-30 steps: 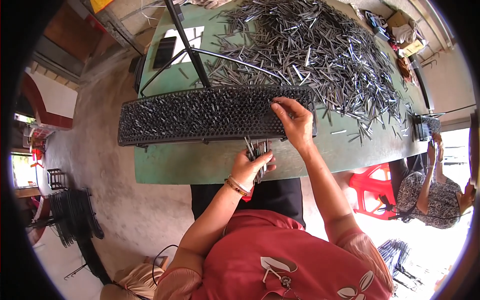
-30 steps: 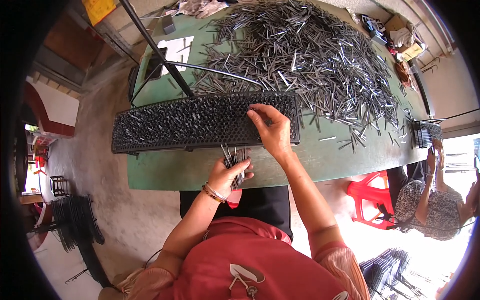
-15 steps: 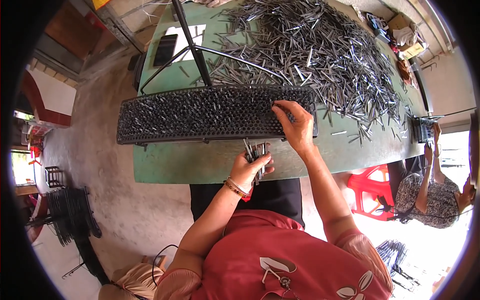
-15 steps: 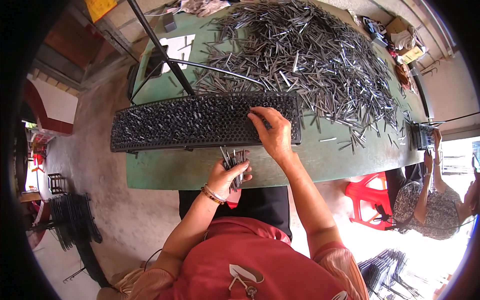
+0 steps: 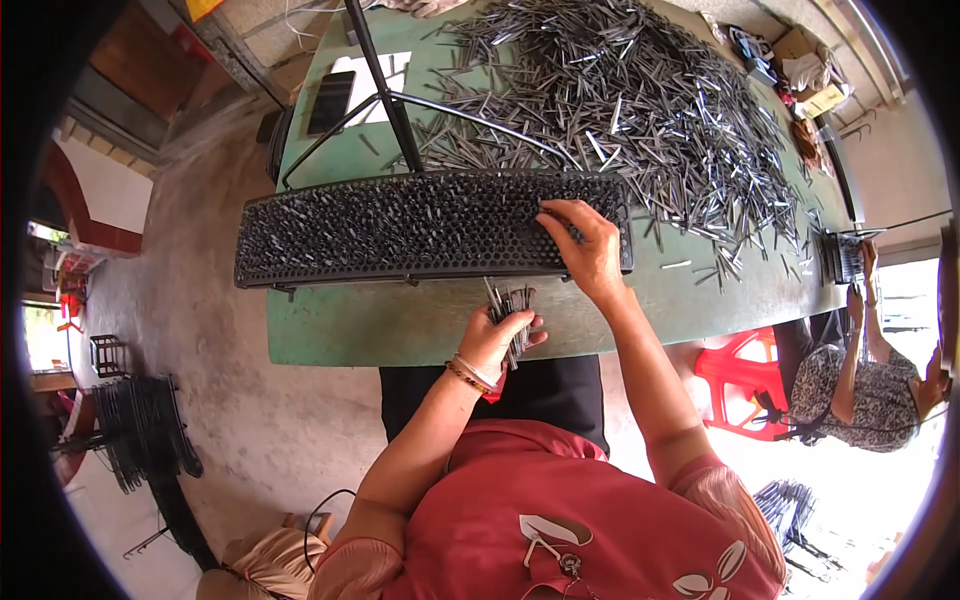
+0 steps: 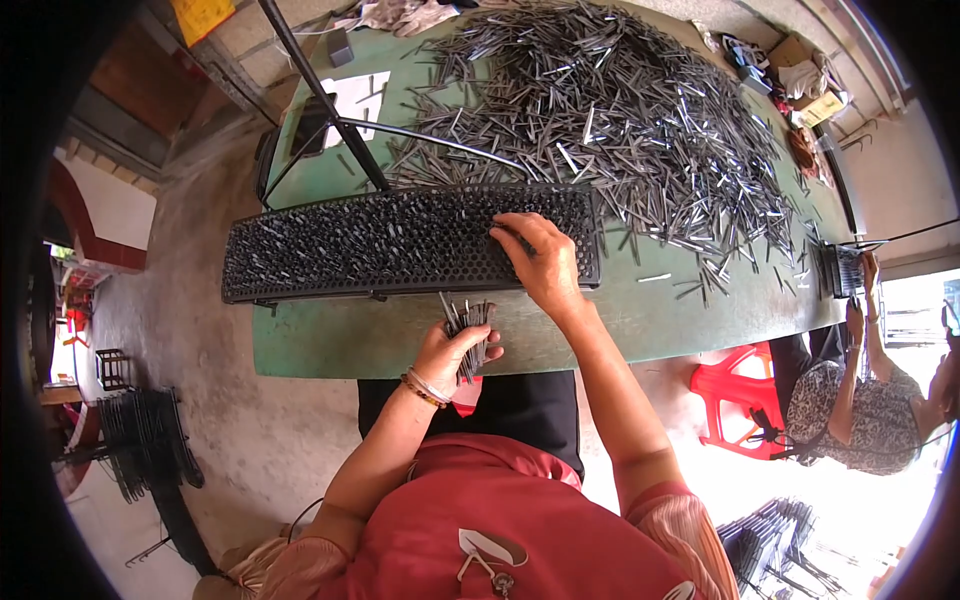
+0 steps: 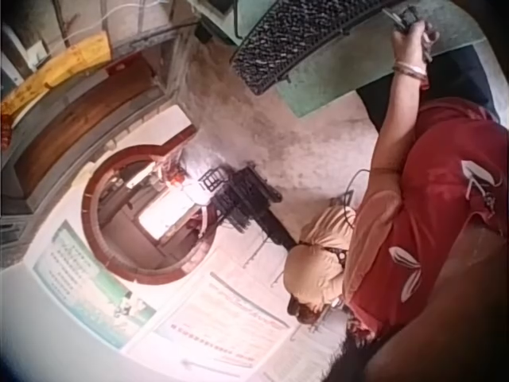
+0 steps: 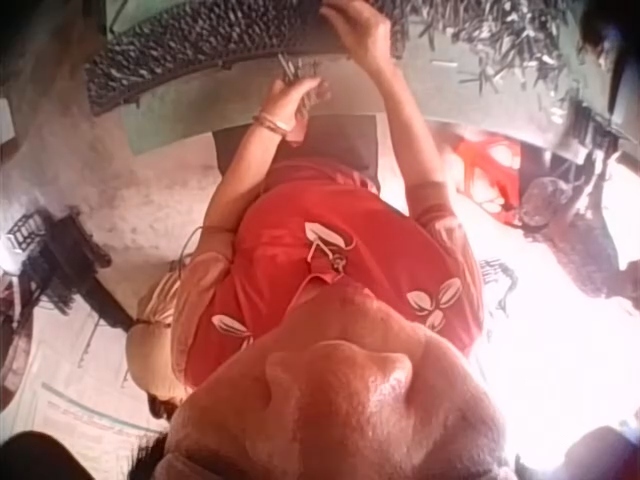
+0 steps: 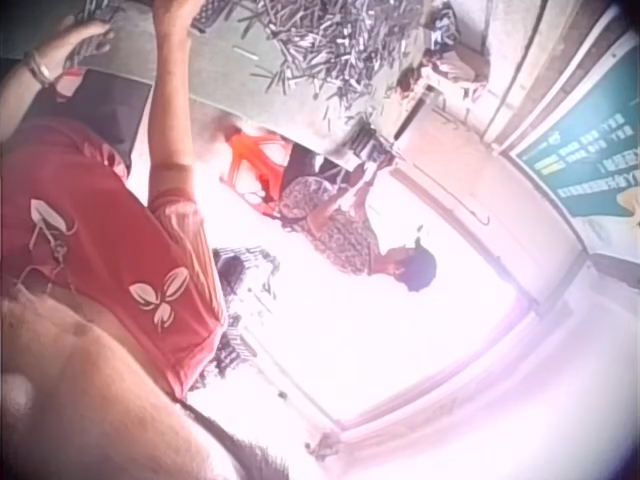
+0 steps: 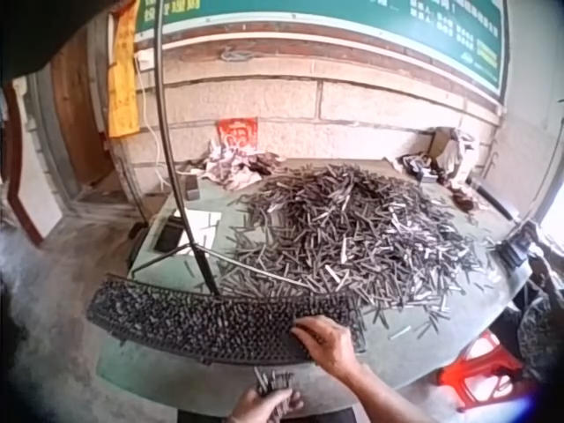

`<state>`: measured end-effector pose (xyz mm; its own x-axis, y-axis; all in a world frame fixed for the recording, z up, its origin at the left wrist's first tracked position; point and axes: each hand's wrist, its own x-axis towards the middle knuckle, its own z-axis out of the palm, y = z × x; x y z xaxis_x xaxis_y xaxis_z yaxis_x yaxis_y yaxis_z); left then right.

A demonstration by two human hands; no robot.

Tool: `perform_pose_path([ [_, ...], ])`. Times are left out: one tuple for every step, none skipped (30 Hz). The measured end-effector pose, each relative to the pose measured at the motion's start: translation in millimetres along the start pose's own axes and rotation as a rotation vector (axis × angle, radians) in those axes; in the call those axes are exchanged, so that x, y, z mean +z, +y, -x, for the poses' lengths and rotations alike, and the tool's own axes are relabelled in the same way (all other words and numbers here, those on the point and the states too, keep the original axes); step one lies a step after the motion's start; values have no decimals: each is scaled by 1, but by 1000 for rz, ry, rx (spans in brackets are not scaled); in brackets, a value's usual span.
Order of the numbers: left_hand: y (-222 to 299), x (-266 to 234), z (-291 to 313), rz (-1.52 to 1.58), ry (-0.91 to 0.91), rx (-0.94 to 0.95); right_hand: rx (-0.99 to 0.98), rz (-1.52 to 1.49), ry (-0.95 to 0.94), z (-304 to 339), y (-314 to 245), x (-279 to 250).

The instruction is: Assembling small metal pins into a black grid template on a workbench by hand and using a tool.

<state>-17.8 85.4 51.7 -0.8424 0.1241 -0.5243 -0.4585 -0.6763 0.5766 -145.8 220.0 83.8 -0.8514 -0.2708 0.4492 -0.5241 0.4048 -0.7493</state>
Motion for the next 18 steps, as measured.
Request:
perform_pose_path([
  [0,0,0,-1,0,0,-45,28,7,0,0,0],
  [0,-1,1,2,-6,11,-46,28,7,0,0,0],
  [-1,-1,1,5,-12,21,-25,14,-6,1,0,1],
  [-1,-1,1,5,-12,22,-3,0,-18,1,0,1],
  [-1,-1,1,17,-12,22,-4,0,-18,1,0,1],
  [-2,-1,1,29,-12,23,-29,21,-20,1,1,1],
  [-2,-1,1,29,-12,23,-55,42,-22,1,1,1],
  [-1,-1,2,19,-13,25,-55,42,-22,1,2,1],
  [-1,0,2,9,-14,27,-90,67,-23,2,3,1],
  [-1,0,1,9,-15,27,-125,92,-25,2,4,0],
  [-2,-1,1,11,-23,28,-125,91,-25,2,4,0],
  [-2,-2,0,14,-31,29,-140,96,-22,1,3,1],
  [-2,-2,0,14,-30,30,-154,101,-19,1,2,1],
  [-1,-1,1,15,-23,28,-154,101,-19,1,2,0],
  [-1,0,1,17,-15,27,-144,92,-26,1,2,0],
  [-2,0,1,17,-15,27,-134,83,-34,1,2,0],
  [-2,-1,0,15,-22,25,-134,85,-36,1,2,0],
  [-3,-2,0,13,-29,23,-94,80,-28,1,2,0],
])
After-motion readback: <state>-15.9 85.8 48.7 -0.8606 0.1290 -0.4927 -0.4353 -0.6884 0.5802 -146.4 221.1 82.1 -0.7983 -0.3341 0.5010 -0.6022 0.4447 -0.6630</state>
